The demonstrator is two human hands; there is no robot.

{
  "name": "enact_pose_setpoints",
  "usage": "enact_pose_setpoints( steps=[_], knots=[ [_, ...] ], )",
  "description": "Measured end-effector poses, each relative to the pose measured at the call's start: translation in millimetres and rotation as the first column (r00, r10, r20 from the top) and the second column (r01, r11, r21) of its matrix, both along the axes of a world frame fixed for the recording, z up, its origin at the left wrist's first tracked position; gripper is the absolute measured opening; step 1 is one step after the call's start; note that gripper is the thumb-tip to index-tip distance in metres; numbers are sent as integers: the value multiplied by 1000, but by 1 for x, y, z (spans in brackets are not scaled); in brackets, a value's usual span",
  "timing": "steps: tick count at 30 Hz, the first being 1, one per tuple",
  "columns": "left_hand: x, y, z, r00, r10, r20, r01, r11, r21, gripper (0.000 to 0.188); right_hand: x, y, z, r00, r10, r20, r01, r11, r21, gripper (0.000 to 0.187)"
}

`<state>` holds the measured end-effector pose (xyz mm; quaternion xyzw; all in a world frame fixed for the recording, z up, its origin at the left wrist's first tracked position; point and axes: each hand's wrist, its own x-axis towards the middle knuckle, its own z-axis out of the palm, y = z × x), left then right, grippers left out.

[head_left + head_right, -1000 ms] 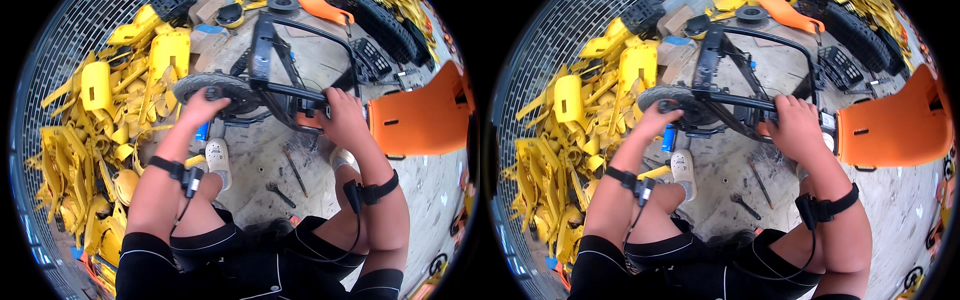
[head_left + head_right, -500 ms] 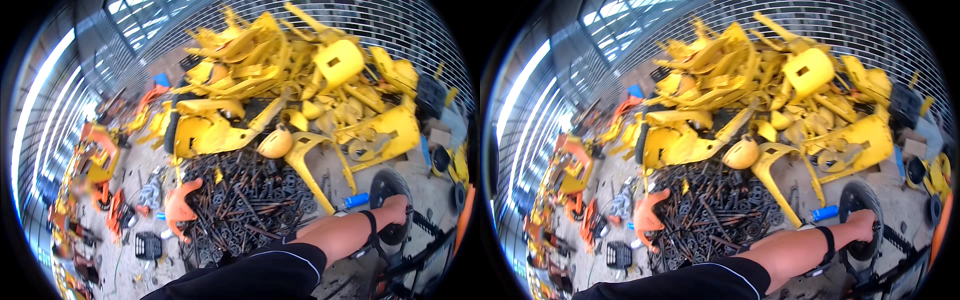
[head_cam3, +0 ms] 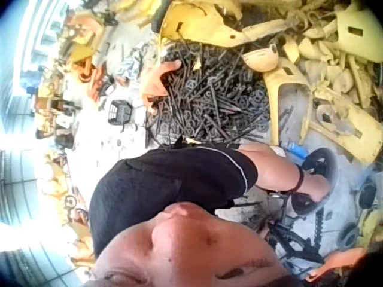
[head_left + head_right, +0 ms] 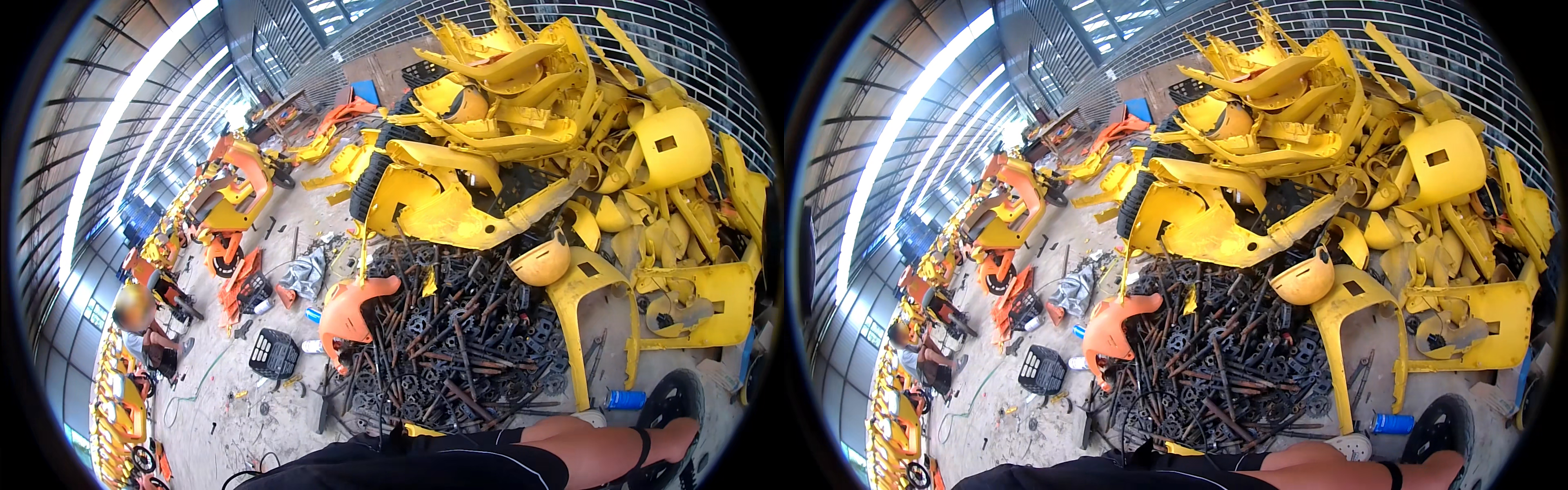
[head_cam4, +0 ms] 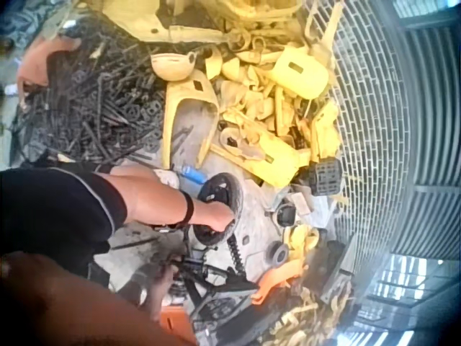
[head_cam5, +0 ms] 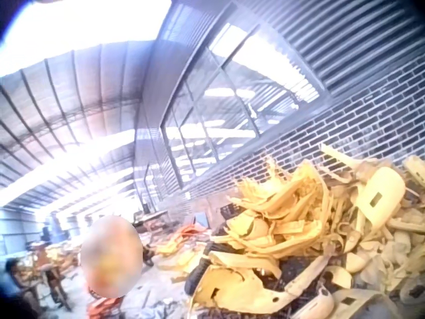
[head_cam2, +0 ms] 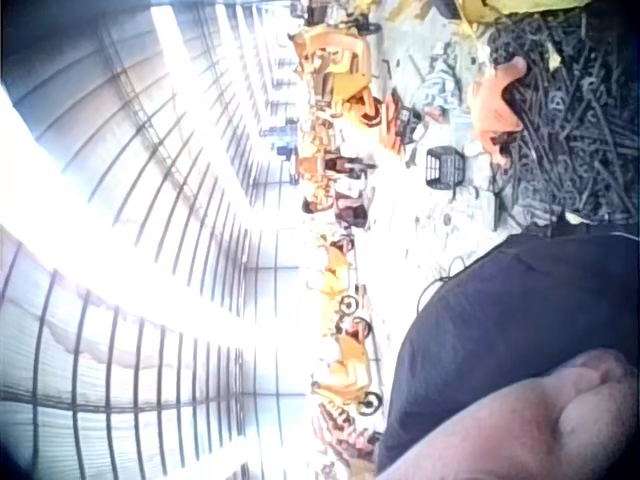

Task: The person is assembling an orange electric scooter in a workshop. They use a T-handle wrench to tighten bolts on the rear wheel axle and the central frame, securing the rear suspension and frame components.

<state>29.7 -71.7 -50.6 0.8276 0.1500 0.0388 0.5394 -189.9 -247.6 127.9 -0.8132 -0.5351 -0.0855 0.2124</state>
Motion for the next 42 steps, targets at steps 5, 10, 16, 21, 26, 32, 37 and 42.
enact_pose_setpoints(
  steps=[5, 10, 16, 21, 26, 32, 37, 42],
  knots=[
    [-14, 9, 53, 929, -341, -148, 371, 863, 343, 25, -3, 93, -32, 965, 12, -260, -38, 995, -94, 15],
    [-61, 32, 130, 857, -390, -338, 499, 793, 351, 22, 2, 123, -53, 935, 27, -355, -70, 991, -110, 16],
    [-58, 23, 119, 924, -312, -220, 369, 879, 303, 18, 1, 128, -65, 915, 13, -402, -63, 992, -110, 17],
    [-39, 4, 89, 945, -261, -199, 304, 922, 238, 20, 4, 131, -75, 903, -26, -428, -32, 991, -129, 18],
    [13, -26, 3, 982, -71, -175, 71, 997, -5, 26, -3, 131, -81, 895, -31, -446, -38, 989, -144, 19],
    [13, -35, 10, 987, -19, -158, 30, 997, 65, 26, 4, 124, -92, 885, -103, -453, 24, 984, -177, 21],
    [9, -34, 18, 987, -13, -158, 23, 998, 61, 22, 6, 123, -100, 874, -130, -468, 41, 980, -196, 22],
    [16, -35, 22, 988, -8, -155, 12, 1000, 28, 19, 11, 116, -108, 865, -166, -474, 66, 973, -220, 23]
  ],
)
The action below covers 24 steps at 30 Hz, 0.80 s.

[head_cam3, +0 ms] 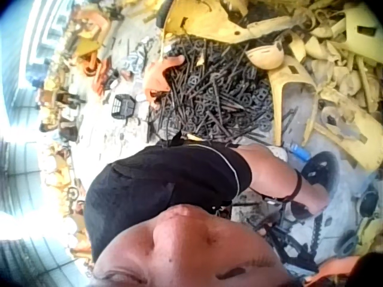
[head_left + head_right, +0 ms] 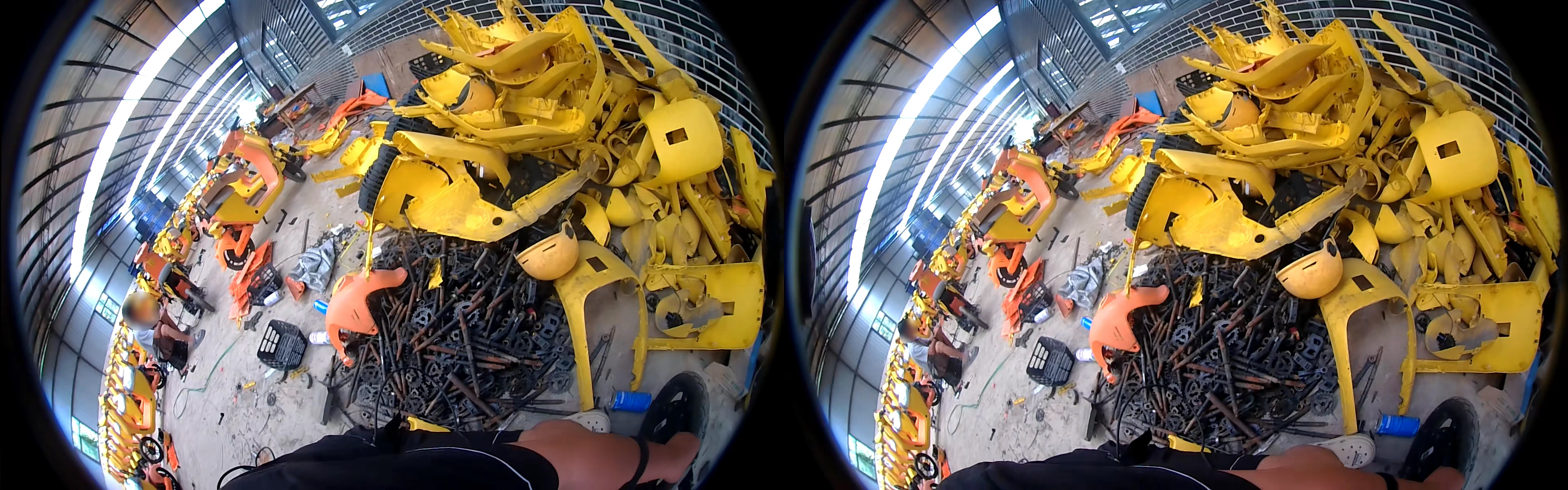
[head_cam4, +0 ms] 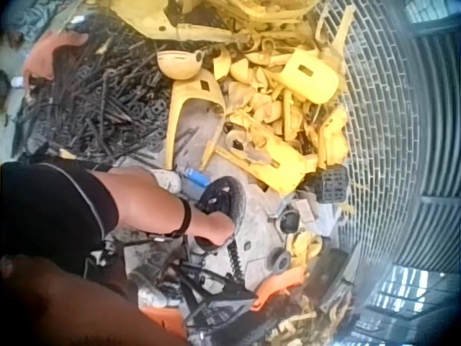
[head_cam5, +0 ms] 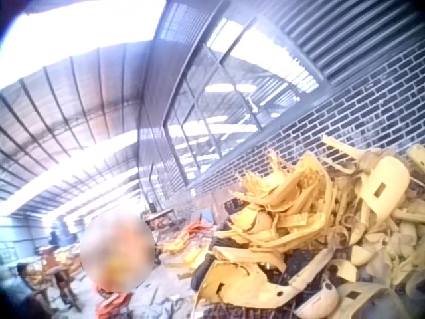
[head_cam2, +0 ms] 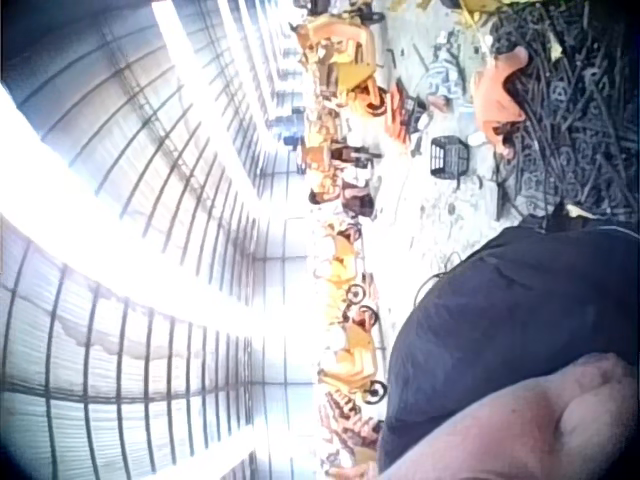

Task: The person is assembling an orange electric scooter in a workshop. They use a T-handle wrench to tighten bolts on the rear wheel axle and the central frame, securing the rear suspension and frame components.

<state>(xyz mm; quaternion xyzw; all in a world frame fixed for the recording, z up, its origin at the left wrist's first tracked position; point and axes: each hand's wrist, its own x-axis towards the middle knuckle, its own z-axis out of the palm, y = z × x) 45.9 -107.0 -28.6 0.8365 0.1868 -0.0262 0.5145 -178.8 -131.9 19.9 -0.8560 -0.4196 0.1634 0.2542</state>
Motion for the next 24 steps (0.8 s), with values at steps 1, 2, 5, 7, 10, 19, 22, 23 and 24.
enact_pose_setpoints(
  steps=[1, 2, 5, 7, 10, 19, 22, 23, 24],
  knots=[
    [0, 3, -1, 1000, 12, -3, -12, 1000, -5, 18, 1, -1, -1, 1000, -1, -2, 1, 1000, -3, 24],
    [0, 5, -2, 1000, 20, -4, -20, 1000, -9, 17, 2, -2, -3, 1000, -1, -9, 1, 1000, -9, 24],
    [2, 7, -5, 999, 37, -5, -37, 999, -17, 16, 4, -5, -9, 1000, -15, -17, 14, 1000, -22, 25],
    [4, 8, -7, 999, 43, -10, -43, 999, -24, 15, 4, -9, -13, 999, -25, -24, 25, 999, -31, 25],
    [4, 6, -11, 998, 56, -13, -56, 998, -25, 14, 3, -11, -19, 999, -36, -32, 34, 998, -46, 26],
    [-8, 2, -43, 969, 227, 94, -221, 973, -70, 13, -15, -61, -116, 975, -196, -109, 176, 969, -174, 29],
    [-70, 45, 90, 993, -114, -35, 118, 965, 236, 8, -36, -108, -211, 853, -474, -219, 375, 848, -376, 30],
    [-78, 66, 88, 990, -121, -72, 133, 970, 202, 12, -52, -117, -241, 827, -518, -219, 371, 795, -479, 30],
    [-82, 81, 79, 992, -104, -71, 117, 968, 223, 13, -70, -130, -264, 797, -561, -224, 353, 733, -582, 30]
  ],
)
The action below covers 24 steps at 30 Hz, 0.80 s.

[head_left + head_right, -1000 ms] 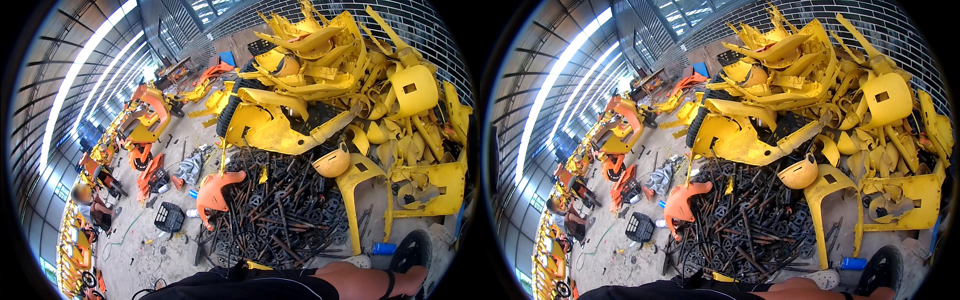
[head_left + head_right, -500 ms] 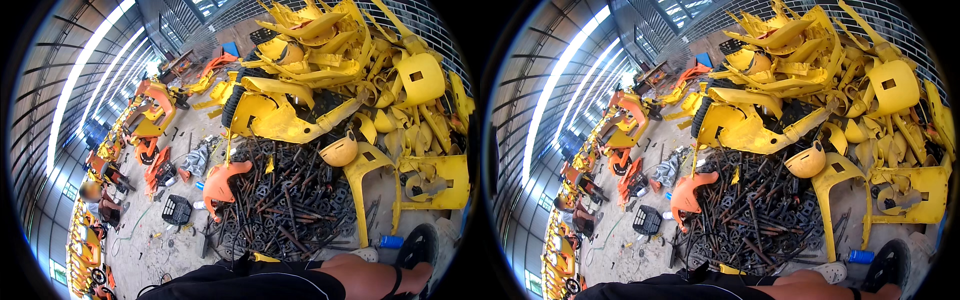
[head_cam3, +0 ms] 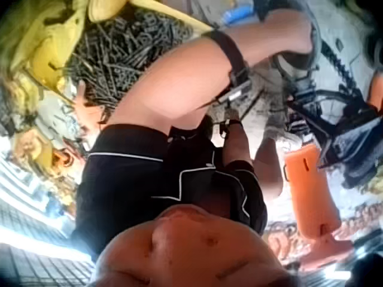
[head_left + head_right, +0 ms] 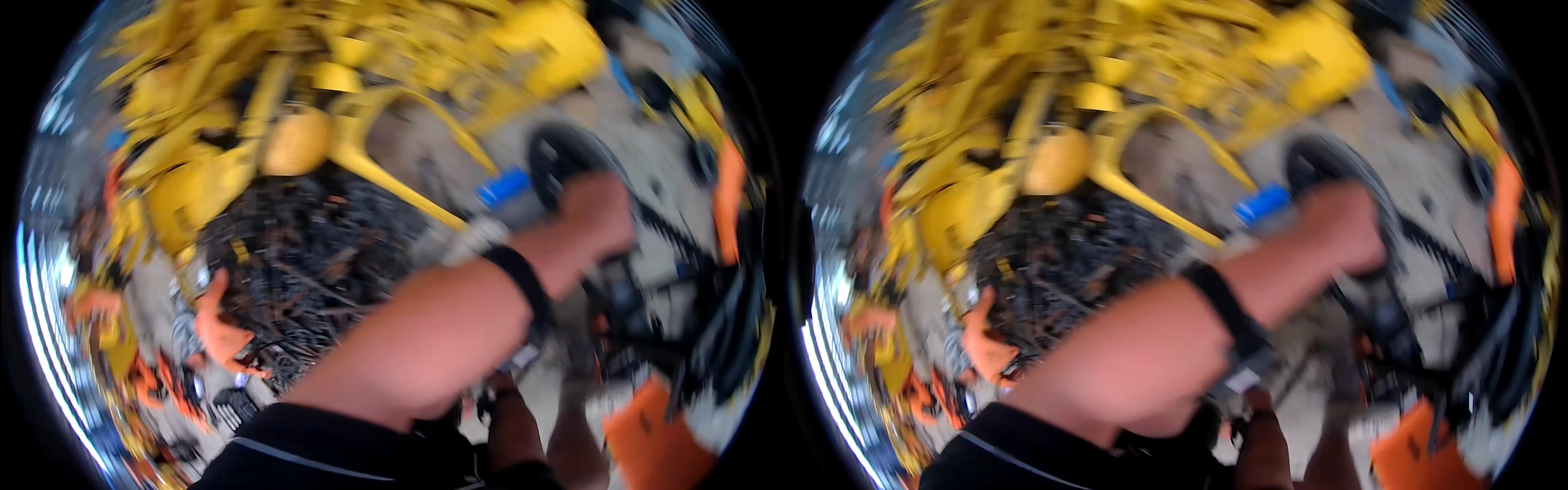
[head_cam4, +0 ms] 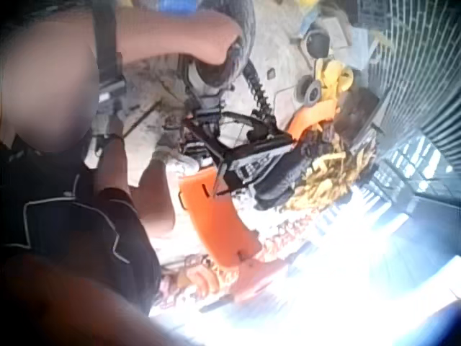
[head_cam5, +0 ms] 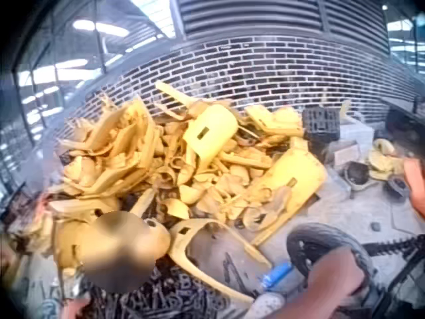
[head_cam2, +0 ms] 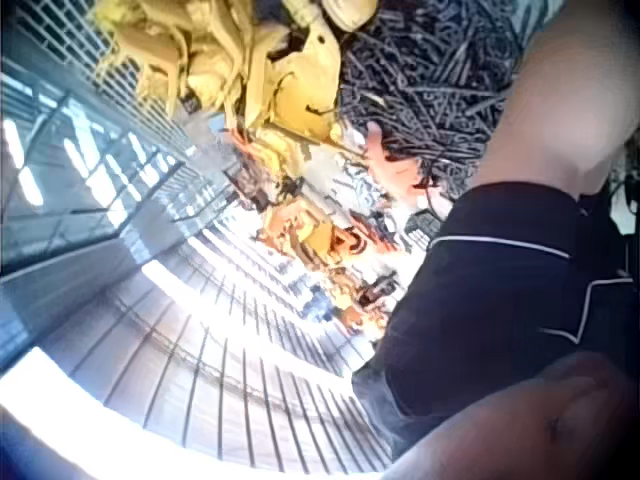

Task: The person is assembling an orange electric scooter in a workshop. They use a T-handle wrench to tighten bolts on the rear wheel axle and the central frame, securing the rear suspension and frame components.

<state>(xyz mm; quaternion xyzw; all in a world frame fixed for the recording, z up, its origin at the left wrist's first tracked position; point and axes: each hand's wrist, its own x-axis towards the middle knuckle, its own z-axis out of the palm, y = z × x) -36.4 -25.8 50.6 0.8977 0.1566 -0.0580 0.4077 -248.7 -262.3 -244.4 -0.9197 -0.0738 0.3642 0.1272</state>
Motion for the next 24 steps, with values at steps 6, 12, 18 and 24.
enact_pose_setpoints(
  steps=[6, 12, 18, 24],
  knots=[
    [24, -3, 1, 984, -178, 25, 176, 983, 50, 45, -74, -82, -84, 875, -349, -335, 243, 916, -321, 32],
    [25, -28, -1, 990, -137, -27, 122, 942, -313, 37, -127, -120, -119, 797, -474, -374, 356, 869, -344, 34],
    [19, -18, -8, 990, -1, -142, -58, 908, -414, 40, -100, -83, -80, 642, -753, -145, 696, 652, -302, 35],
    [38, -27, -7, 993, -17, -121, -48, 856, -515, 45, -89, -87, -111, 616, -788, -10, 788, 615, 28, 35]
  ],
)
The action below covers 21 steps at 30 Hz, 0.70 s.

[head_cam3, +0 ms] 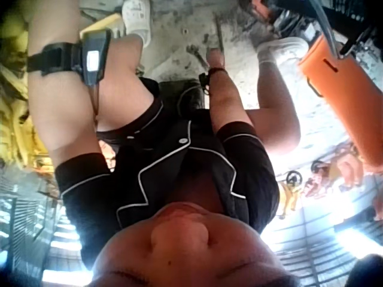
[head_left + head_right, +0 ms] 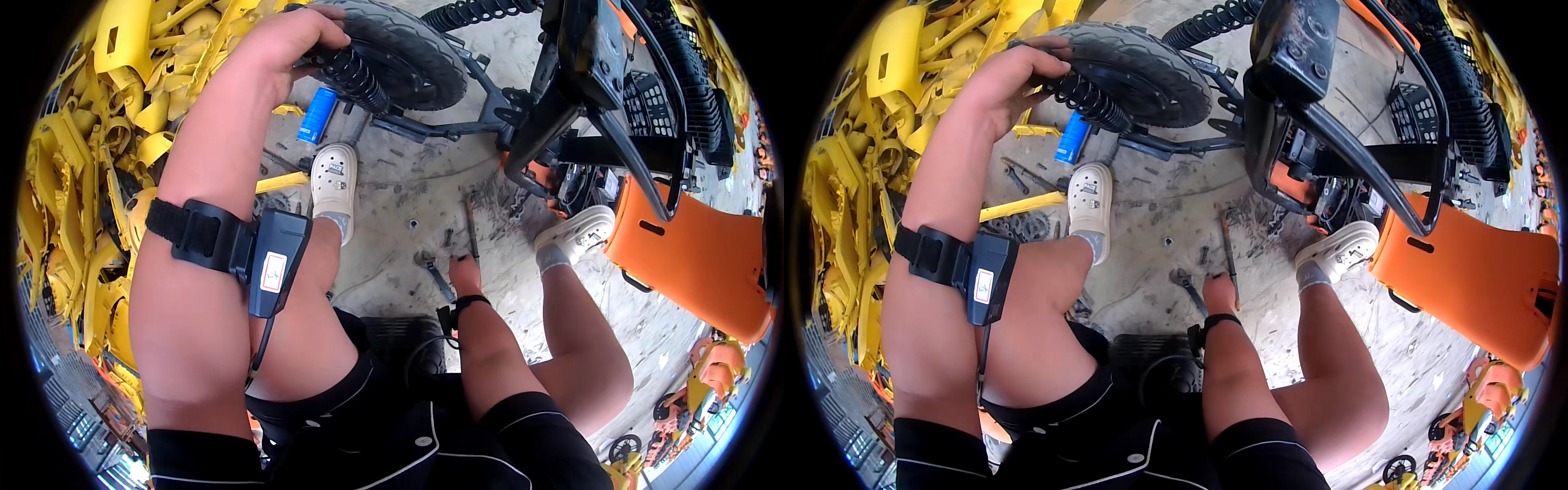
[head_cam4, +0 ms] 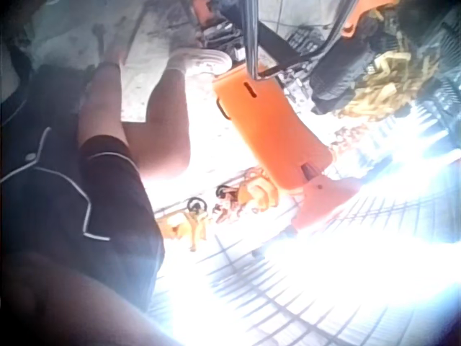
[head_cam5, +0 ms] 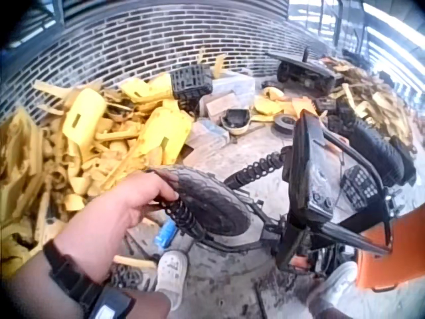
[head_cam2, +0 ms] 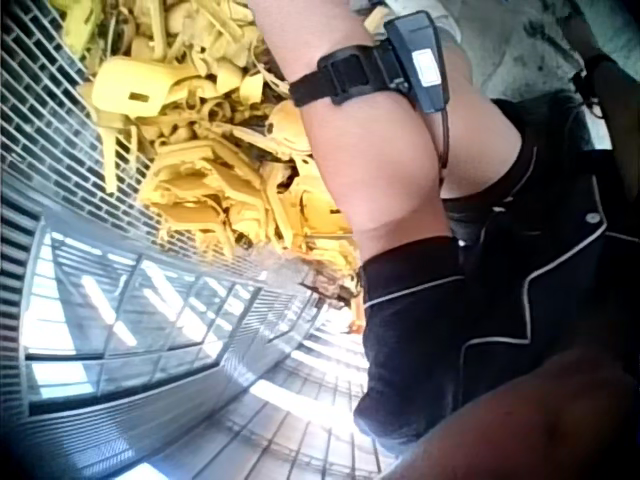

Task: The person is assembling an orange electric scooter in a workshop. They use a T-handle wrench to tighten bolts on the rear wheel axle and the central frame, securing the rear suspension and frame components.

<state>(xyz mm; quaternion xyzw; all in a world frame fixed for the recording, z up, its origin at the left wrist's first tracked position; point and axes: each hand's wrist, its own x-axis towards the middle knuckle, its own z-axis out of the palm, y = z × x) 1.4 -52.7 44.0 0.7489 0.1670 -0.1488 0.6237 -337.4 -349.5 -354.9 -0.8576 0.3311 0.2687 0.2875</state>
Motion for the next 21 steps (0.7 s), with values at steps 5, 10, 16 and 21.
enact_pose_setpoints(
  steps=[5, 10, 16, 21],
  knots=[
    [1, -7, 1, 1000, -5, 3, 5, 1000, 30, 46, 24, 3, -5, 999, 37, 11, -37, 999, 20, 39],
    [-2, -2, 0, 1000, -17, 0, 17, 999, 46, 46, 31, 13, 9, 992, -92, 86, 105, 981, -162, 37],
    [-3, -2, -2, 999, -25, 42, 23, 999, 48, 45, 14, 3, 5, 995, -80, 53, 94, 921, -379, 34],
    [-7, -6, 1, 998, -25, 61, 21, 998, 53, 42, 12, -11, 11, 986, -164, -5, 152, 922, -355, 42]
  ],
)
